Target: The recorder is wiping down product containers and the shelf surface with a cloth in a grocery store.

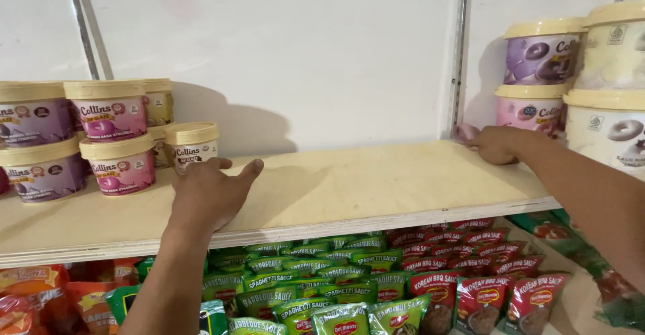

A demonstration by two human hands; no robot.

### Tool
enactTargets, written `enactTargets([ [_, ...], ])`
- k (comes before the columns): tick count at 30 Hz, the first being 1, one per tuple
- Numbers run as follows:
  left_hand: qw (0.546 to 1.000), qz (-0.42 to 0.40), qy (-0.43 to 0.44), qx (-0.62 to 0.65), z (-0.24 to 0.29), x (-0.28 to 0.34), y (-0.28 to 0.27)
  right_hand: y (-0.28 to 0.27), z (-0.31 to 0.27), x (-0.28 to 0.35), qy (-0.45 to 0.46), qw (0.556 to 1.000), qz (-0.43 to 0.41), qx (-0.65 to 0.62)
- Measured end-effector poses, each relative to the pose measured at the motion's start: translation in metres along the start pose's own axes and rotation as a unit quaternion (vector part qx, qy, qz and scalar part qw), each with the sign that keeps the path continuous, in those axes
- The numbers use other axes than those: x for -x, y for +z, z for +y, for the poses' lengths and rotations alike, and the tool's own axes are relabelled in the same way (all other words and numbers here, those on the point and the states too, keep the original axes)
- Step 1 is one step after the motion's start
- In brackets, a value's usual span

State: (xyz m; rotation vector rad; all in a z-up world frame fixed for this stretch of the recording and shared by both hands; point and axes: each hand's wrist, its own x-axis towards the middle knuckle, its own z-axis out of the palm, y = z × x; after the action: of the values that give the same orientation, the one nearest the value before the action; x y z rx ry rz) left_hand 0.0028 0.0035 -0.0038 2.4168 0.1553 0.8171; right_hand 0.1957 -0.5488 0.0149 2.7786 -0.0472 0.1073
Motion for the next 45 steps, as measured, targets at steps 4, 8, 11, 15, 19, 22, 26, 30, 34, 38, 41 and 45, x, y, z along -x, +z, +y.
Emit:
enactTargets([
  [4, 1.0, 0.001, 0.0, 0.021, -0.003, -0.001, 0.005, -0.007, -0.025, 0.039, 0.048, 0.997, 0.058, 0.008],
  [8, 0.999, 0.013, 0.032, -0.033, -0.01, -0.007, 0.013, -0.039, -0.086, 0.122, 0.038, 0.965, 0.157, -0.208],
  [11, 0.997, 0.003, 0.048, -0.067, -0.007, -0.012, 0.013, -0.064, -0.148, 0.199, -0.175, 0.919, 0.169, -0.31],
  [15, 0.999, -0.022, 0.009, -0.035, -0.017, -0.018, 0.01, -0.049, -0.174, 0.225, -0.35, 0.867, 0.282, -0.217],
  [19, 0.999, 0.015, 0.049, -0.019, -0.022, -0.026, 0.016, -0.043, -0.12, 0.246, -0.239, 0.924, 0.209, -0.213],
  [22, 0.999, -0.007, -0.008, -0.051, -0.024, -0.026, 0.015, -0.008, -0.056, 0.247, -0.117, 0.946, 0.193, -0.231],
  [26, 0.998, 0.0, 0.024, -0.062, -0.02, -0.022, 0.017, 0.043, 0.004, 0.26, -0.017, 0.938, 0.338, -0.077],
  [30, 0.997, 0.016, 0.028, -0.07, -0.016, -0.019, 0.018, 0.038, -0.003, 0.273, 0.174, 0.876, 0.448, -0.033],
  [34, 0.992, 0.024, 0.029, -0.117, -0.014, -0.015, 0.016, 0.035, 0.014, 0.216, 0.026, 0.799, 0.564, -0.208],
  [38, 0.996, 0.029, 0.023, -0.087, -0.006, -0.006, 0.01, 0.04, 0.016, 0.143, -0.077, 0.948, 0.246, -0.186],
  [41, 0.996, 0.048, 0.02, -0.068, -0.007, 0.001, 0.013, -0.012, -0.06, 0.195, -0.01, 0.962, 0.168, -0.215],
  [45, 0.995, 0.058, 0.014, -0.077, -0.006, -0.001, 0.012, -0.051, -0.109, 0.227, -0.131, 0.885, 0.282, -0.348],
])
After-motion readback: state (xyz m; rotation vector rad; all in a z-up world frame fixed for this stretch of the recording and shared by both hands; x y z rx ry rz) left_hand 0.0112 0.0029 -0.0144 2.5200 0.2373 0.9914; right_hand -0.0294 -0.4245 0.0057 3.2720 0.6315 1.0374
